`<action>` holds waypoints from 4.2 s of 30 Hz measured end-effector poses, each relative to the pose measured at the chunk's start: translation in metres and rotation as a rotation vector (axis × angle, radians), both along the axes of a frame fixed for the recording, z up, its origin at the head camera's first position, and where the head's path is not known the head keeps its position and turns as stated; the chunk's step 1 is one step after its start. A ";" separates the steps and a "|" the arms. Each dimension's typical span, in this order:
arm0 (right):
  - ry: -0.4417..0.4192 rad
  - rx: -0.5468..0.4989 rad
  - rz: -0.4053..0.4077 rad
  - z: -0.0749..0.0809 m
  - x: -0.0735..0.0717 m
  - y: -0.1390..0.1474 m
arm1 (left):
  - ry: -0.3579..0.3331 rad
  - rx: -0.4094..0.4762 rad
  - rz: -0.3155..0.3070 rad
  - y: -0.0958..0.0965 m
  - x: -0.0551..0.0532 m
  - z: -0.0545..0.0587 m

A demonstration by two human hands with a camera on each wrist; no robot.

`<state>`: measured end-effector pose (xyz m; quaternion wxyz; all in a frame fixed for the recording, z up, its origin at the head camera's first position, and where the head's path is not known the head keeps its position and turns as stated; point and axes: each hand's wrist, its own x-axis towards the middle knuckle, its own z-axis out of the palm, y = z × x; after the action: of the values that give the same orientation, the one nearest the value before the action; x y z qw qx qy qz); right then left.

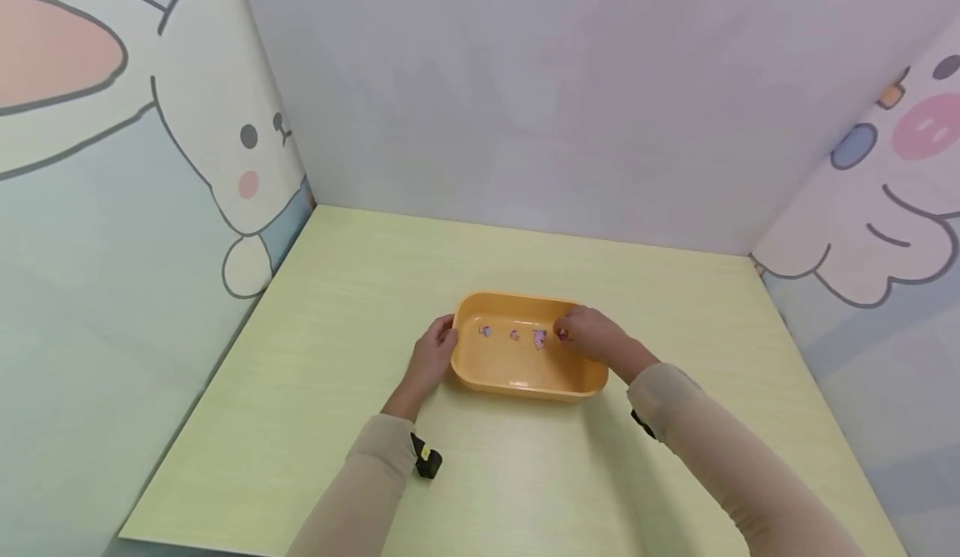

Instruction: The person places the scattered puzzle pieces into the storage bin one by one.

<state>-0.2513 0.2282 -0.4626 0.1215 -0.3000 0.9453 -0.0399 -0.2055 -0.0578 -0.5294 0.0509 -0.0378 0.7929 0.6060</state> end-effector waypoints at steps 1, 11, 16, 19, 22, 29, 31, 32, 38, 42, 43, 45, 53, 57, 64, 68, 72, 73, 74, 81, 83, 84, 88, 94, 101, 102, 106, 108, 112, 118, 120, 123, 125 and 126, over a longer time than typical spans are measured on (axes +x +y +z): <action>0.007 0.008 0.005 -0.001 0.000 0.000 | -0.001 0.000 0.001 0.000 0.000 0.000; 0.091 0.076 0.072 -0.009 -0.001 -0.003 | 0.010 -0.007 0.001 0.000 0.001 0.001; 0.107 0.096 0.074 -0.016 -0.001 -0.002 | 0.006 -0.007 -0.003 0.001 0.001 0.001; 0.114 0.098 0.064 -0.019 -0.001 -0.001 | 0.006 -0.008 -0.004 0.001 0.001 0.001; 0.113 0.096 0.057 -0.019 0.000 -0.001 | 0.004 -0.006 -0.005 0.002 0.002 0.001; 0.075 0.033 0.024 -0.006 0.003 0.000 | 0.009 -0.009 0.001 0.001 0.001 0.002; 0.077 0.024 0.020 -0.002 0.005 0.001 | 0.010 -0.006 0.004 0.000 0.000 0.002; 0.078 0.023 0.016 0.000 0.006 0.002 | 0.009 -0.005 0.006 0.000 0.000 0.002; 0.080 0.012 0.005 0.008 0.012 0.009 | 0.001 -0.004 -0.004 0.000 0.000 0.001; 0.073 -0.005 -0.013 0.016 0.017 0.014 | 0.013 0.016 -0.008 -0.001 0.002 0.003; 0.072 -0.009 -0.016 0.019 0.018 0.015 | 0.018 0.019 -0.007 -0.001 0.002 0.003; 0.065 -0.013 -0.025 0.023 0.020 0.018 | 0.030 0.027 -0.009 -0.002 0.003 0.004; 0.063 -0.029 -0.048 0.028 0.025 0.033 | 0.031 0.022 -0.005 -0.003 0.003 0.005; 0.071 -0.066 -0.067 0.031 0.029 0.040 | 0.023 0.023 -0.006 -0.003 0.003 0.005; 0.075 -0.081 -0.100 0.038 0.034 0.051 | 0.014 0.008 -0.002 -0.002 0.003 0.007; 0.079 -0.089 -0.107 0.040 0.036 0.059 | 0.014 -0.002 0.001 -0.002 0.004 0.009; 0.081 -0.092 -0.107 0.039 0.039 0.068 | 0.021 0.001 0.003 -0.002 0.004 0.010; 0.080 -0.093 -0.108 0.039 0.040 0.070 | 0.021 0.000 0.002 -0.002 0.003 0.010; 0.078 -0.093 -0.111 0.038 0.041 0.072 | 0.020 0.002 0.004 -0.002 0.003 0.010; 0.077 -0.091 -0.119 0.029 0.046 0.090 | 0.015 0.001 0.004 -0.001 0.004 0.011; 0.074 -0.090 -0.126 0.028 0.047 0.093 | 0.012 -0.001 0.002 0.000 0.004 0.012; 0.072 -0.089 -0.130 0.027 0.048 0.095 | 0.010 -0.002 0.002 0.000 0.004 0.013; 0.075 -0.090 -0.127 0.023 0.051 0.102 | 0.009 -0.006 0.001 0.001 0.004 0.014; 0.050 -0.068 -0.147 0.016 0.056 0.111 | 0.013 -0.012 0.001 0.001 0.004 0.013; -0.020 -0.045 -0.211 0.005 0.062 0.119 | 0.012 -0.010 0.001 0.001 0.005 0.015; -0.019 -0.038 -0.211 0.003 0.063 0.120 | 0.012 -0.009 0.001 0.001 0.005 0.015; -0.012 -0.009 -0.203 -0.004 0.066 0.124 | 0.008 -0.006 0.004 0.002 0.005 0.015; -0.012 -0.002 -0.195 -0.005 0.068 0.125 | 0.008 -0.006 0.005 0.002 0.005 0.015; -0.007 0.010 -0.182 -0.007 0.070 0.126 | 0.008 -0.005 0.004 0.001 0.005 0.014; 0.011 0.008 -0.169 -0.010 0.071 0.127 | 0.011 -0.012 0.003 0.001 0.005 0.013; 0.014 0.006 -0.164 -0.010 0.071 0.127 | 0.011 -0.012 0.004 0.001 0.006 0.014; 0.021 0.002 -0.159 -0.011 0.070 0.127 | 0.014 -0.008 0.005 0.001 0.006 0.013; 0.025 0.005 -0.156 -0.012 0.070 0.127 | 0.015 -0.006 0.009 0.001 0.006 0.014; 0.026 0.006 -0.159 -0.012 0.069 0.127 | 0.017 -0.006 0.009 0.001 0.006 0.014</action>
<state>-0.1819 0.3553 -0.4748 0.1064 -0.2243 0.9678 -0.0427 -0.1991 -0.0563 -0.5155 0.0415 -0.0365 0.7949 0.6042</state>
